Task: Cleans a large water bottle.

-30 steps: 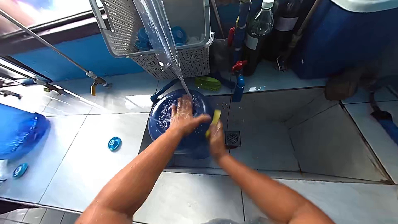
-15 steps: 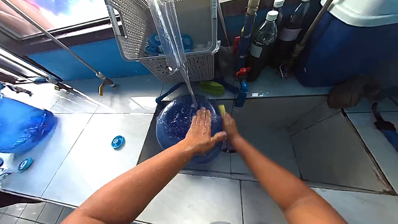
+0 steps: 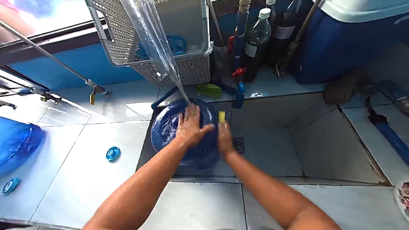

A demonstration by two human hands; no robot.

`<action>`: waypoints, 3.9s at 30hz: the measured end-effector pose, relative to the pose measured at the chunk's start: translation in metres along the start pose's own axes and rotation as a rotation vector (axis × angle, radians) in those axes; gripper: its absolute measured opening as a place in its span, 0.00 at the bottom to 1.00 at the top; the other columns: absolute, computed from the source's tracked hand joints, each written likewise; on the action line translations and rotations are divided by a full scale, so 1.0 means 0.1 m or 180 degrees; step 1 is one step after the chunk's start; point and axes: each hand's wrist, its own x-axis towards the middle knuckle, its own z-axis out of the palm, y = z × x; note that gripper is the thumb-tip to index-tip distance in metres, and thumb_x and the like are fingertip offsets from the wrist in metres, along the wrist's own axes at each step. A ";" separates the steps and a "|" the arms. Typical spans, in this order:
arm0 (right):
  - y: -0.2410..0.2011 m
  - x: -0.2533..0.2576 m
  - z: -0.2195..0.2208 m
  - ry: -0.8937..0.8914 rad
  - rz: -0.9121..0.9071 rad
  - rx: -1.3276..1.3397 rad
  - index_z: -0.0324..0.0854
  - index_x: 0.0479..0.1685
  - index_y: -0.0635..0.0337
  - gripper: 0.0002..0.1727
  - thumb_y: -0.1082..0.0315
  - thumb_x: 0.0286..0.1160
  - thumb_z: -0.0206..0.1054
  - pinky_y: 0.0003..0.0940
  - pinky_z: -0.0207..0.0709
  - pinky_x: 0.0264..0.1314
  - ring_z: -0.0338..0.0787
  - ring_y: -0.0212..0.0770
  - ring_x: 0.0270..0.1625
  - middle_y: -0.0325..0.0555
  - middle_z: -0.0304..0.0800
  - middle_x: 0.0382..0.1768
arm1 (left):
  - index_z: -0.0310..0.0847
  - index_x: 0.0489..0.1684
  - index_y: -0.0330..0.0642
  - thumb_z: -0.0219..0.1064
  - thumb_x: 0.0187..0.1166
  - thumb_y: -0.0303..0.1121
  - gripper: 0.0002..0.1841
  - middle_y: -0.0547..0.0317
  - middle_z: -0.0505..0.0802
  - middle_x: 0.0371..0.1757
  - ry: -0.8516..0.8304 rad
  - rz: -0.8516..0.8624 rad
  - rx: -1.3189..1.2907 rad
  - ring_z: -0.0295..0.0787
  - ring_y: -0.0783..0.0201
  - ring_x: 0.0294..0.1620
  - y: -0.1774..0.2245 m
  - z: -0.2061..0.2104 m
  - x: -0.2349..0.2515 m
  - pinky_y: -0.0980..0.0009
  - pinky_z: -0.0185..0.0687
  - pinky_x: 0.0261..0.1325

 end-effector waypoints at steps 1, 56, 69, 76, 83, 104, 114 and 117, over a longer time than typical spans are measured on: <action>0.03 -0.29 0.12 0.0172 -0.0011 -0.0059 0.58 0.80 0.85 0.30 0.67 0.89 0.48 0.55 0.60 0.88 0.70 0.69 0.82 0.83 0.67 0.77 | 0.43 0.93 0.27 0.59 0.84 0.61 0.50 0.30 0.47 0.94 0.0161 -0.0243 -0.0038 0.35 0.35 0.96 0.06 -0.03 0.12 0.34 0.28 0.92; 0.03 -1.20 -2.27 -0.0001 -0.0152 -0.2956 0.87 0.56 0.79 0.17 0.78 0.84 0.53 0.66 0.75 0.72 0.89 0.71 0.62 0.75 0.90 0.55 | 0.57 0.92 0.41 0.53 0.85 0.62 0.42 0.48 0.61 0.94 0.0393 0.1032 0.0247 0.46 0.45 0.96 -0.25 0.09 0.05 0.38 0.36 0.92; 0.45 -1.47 -2.47 0.0484 -0.0327 -0.4046 0.89 0.35 0.77 0.32 0.59 0.90 0.45 0.64 0.69 0.75 0.91 0.70 0.59 0.71 0.94 0.44 | 0.54 0.92 0.35 0.50 0.85 0.63 0.44 0.33 0.57 0.93 0.0611 0.1146 0.0565 0.45 0.37 0.95 -0.34 0.10 -0.06 0.35 0.36 0.91; 0.18 -1.33 -1.64 0.0276 -0.0321 -0.2204 0.81 0.64 0.80 0.20 0.69 0.87 0.58 0.56 0.78 0.73 0.90 0.65 0.63 0.75 0.87 0.61 | 0.43 0.93 0.28 0.52 0.84 0.66 0.51 0.28 0.46 0.94 0.0450 0.0029 0.0175 0.34 0.32 0.95 0.03 0.03 0.07 0.31 0.26 0.90; -0.34 -0.36 -0.73 0.0002 -0.0814 -0.1902 0.58 0.84 0.83 0.30 0.68 0.90 0.46 0.51 0.49 0.95 0.56 0.68 0.92 0.80 0.54 0.87 | 0.50 0.91 0.26 0.51 0.85 0.65 0.49 0.31 0.53 0.93 -0.0729 0.1121 0.0178 0.41 0.40 0.96 0.25 0.08 -0.63 0.45 0.32 0.95; -1.04 0.00 -2.59 0.0570 -0.0302 -0.2539 0.84 0.61 0.75 0.16 0.78 0.85 0.54 0.57 0.76 0.75 0.88 0.62 0.67 0.70 0.88 0.62 | 0.49 0.91 0.27 0.43 0.83 0.68 0.51 0.24 0.56 0.91 0.0641 0.0510 0.0238 0.43 0.27 0.93 -0.42 0.00 0.21 0.30 0.32 0.90; -0.86 0.06 -4.43 0.1260 0.1313 -0.4572 0.47 0.95 0.62 0.43 0.50 0.88 0.61 0.83 0.39 0.84 0.75 0.86 0.73 0.86 0.80 0.64 | 0.54 0.94 0.51 0.57 0.86 0.60 0.40 0.26 0.59 0.90 -0.0015 -0.0584 0.0493 0.50 0.20 0.88 0.13 -0.44 0.34 0.19 0.47 0.77; -1.05 0.34 -4.08 0.1209 0.0922 -0.4693 0.48 0.94 0.61 0.46 0.49 0.84 0.66 0.82 0.57 0.75 0.80 0.85 0.68 0.84 0.83 0.60 | 0.76 0.81 0.53 0.63 0.80 0.63 0.34 0.31 0.79 0.77 -0.0027 -0.0600 0.0409 0.69 0.27 0.80 0.08 -0.56 0.44 0.25 0.62 0.74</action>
